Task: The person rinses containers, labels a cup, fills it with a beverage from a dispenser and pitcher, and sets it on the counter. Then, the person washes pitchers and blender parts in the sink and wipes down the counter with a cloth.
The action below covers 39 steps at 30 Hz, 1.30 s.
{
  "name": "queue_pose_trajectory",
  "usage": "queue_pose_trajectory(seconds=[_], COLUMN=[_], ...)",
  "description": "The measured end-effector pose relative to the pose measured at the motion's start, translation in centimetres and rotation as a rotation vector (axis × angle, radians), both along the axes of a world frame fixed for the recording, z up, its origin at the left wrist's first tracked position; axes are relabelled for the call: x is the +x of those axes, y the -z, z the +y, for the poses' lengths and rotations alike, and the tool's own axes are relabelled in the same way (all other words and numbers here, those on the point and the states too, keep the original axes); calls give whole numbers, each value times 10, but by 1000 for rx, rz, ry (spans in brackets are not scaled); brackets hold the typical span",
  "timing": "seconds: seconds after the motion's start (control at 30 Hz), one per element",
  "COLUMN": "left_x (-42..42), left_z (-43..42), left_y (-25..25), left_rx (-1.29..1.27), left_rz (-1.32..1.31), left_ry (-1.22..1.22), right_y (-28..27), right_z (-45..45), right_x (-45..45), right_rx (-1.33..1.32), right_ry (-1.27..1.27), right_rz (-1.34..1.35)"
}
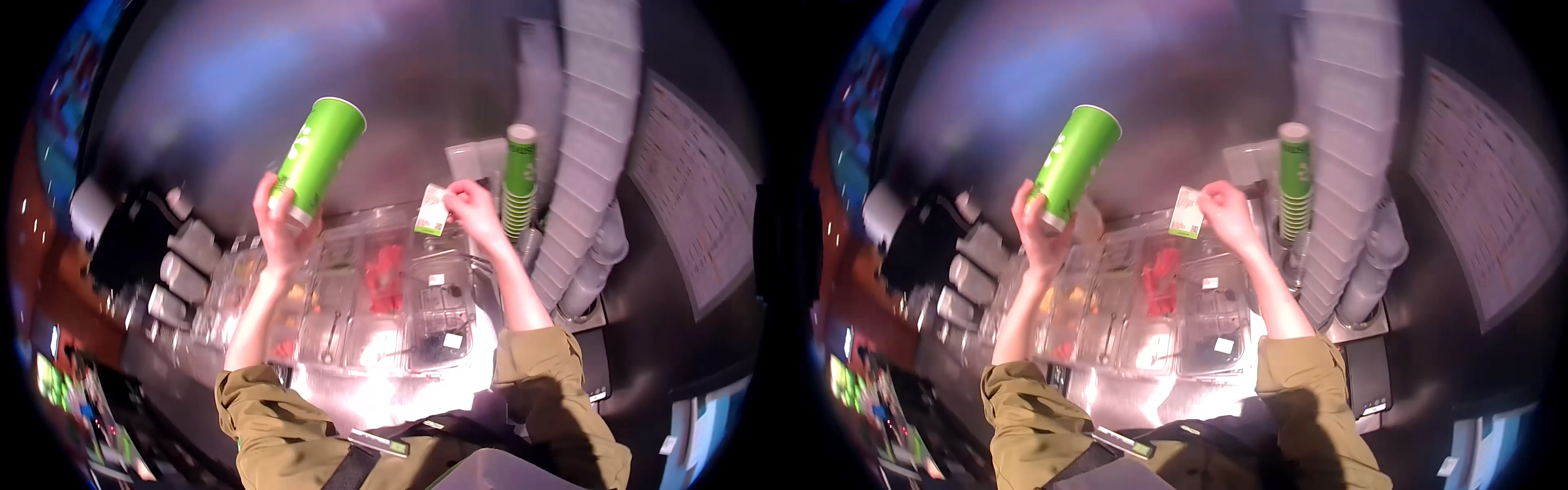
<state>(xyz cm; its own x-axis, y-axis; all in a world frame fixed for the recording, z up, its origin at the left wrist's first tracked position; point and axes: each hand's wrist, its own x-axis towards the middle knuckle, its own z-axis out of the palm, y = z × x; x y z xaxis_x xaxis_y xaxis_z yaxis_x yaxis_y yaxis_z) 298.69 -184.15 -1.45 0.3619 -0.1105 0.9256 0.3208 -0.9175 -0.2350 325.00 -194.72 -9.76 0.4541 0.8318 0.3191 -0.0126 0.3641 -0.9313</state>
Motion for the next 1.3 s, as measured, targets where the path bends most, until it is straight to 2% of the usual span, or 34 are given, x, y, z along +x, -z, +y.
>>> queue_pose_trajectory(seconds=[0.07, 0.17, 0.3, 0.53, 0.67, 0.7, 0.8, 0.83, 0.93, 0.97, 1.0, 1.07, 1.1, 1.17, 1.23, 1.27, 1.3], left_x=[-49, -113, -189, -396, -518, -529, -575, -591, -643, -666, -689, -754, -781, -841, -894, -920, -948], left_z=[-22, -42, -64, -92, -108, -115, -129, -132, -129, -129, -132, -107, -90, -47, -7, 4, 13], left_y=[18, 40, 63, 83, 102, 105, 129, 144, 192, 204, 190, 174, 156, 155, 153, 153, 157], left_rx=[171, 184, 147, 135, 125, 98, -138, -296, -463, -502, -570, -811, -844, -895, -962, -1090, -1059], left_rz=[48, 15, -146, -159, -225, -251, -493, -532, -670, -707, -710, -955, -1011, -998, -895, -940, -932], left_ry=[-161, -244, -321, -436, -646, -707, -763, -807, -618, -631, -781, -703, -599, -628, -710, -669, -676], right_y=[-33, -56, -73, -77, -63, -55, -20, -10, 19, 33, 37, 45, 57, 82, 89, 93, 90], right_z=[-13, -12, -1, 31, 51, 51, 63, 63, 73, 83, 89, 109, 120, 156, 187, 200, 213], right_x=[-38, -112, -237, -482, -617, -640, -739, -774, -857, -882, -904, -948, -975, -1037, -1094, -1120, -1144], right_rx=[57, 152, 185, 218, 205, 223, -158, -179, -76, -53, -46, 10, 42, 127, 101, 86, 13], right_ry=[-258, -488, -476, -616, -532, -579, -1276, -1347, -1213, -1206, -1231, -1347, -1309, -1240, -1291, -1308, -1400], right_rz=[266, 322, 190, 41, -358, -239, 392, 497, 332, 318, 342, 250, 219, 145, 154, 167, 187])
